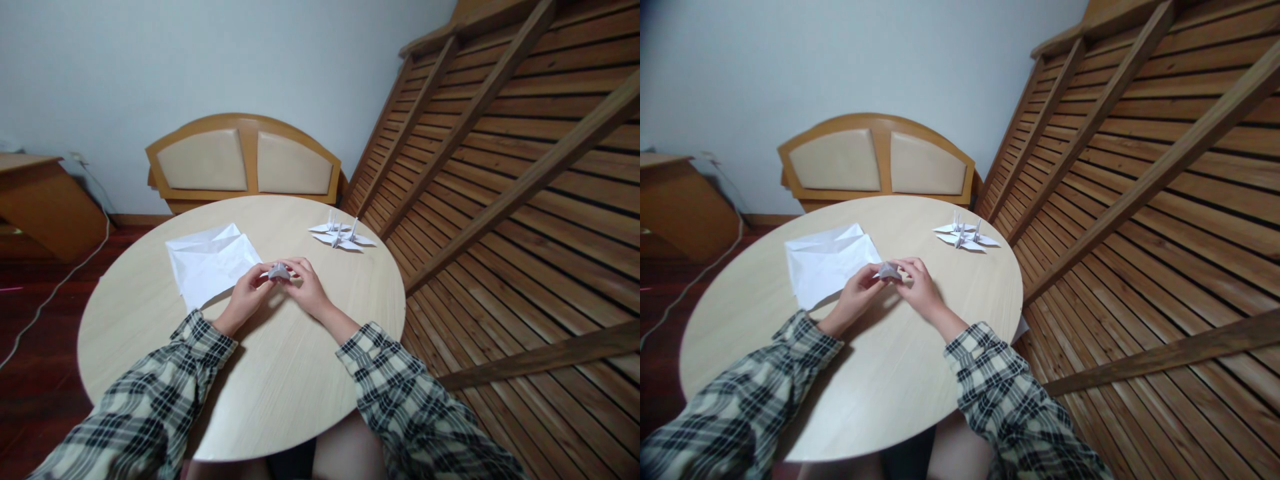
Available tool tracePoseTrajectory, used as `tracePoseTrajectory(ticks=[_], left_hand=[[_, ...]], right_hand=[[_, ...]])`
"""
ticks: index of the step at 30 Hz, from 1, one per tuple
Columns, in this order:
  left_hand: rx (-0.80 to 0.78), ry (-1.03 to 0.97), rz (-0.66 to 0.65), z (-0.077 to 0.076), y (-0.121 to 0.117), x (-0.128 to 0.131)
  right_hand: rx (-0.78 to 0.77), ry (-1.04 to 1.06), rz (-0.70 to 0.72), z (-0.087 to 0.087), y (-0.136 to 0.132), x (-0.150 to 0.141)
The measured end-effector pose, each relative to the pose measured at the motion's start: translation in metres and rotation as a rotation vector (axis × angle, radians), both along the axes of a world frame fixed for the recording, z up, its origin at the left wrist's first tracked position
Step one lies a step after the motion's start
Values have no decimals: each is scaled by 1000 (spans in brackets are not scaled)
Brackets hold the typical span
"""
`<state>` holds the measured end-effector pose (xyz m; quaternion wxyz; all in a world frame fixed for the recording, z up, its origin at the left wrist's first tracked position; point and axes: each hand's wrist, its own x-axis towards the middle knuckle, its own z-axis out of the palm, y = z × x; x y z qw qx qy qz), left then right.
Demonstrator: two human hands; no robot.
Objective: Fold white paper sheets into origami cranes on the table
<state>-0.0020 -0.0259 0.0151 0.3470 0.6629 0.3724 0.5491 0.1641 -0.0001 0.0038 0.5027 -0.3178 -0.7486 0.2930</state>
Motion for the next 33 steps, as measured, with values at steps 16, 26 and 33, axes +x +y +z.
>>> tracePoseTrajectory(ticks=[16,26,33], left_hand=[[-149,-32,52,1,1,3],[-289,-138,-43,2,0,3],[-415,-243,-47,1,0,4]], right_hand=[[-123,127,-66,1,1,-3],[-59,29,-82,4,0,2],[-63,18,-75,-2,3,1]])
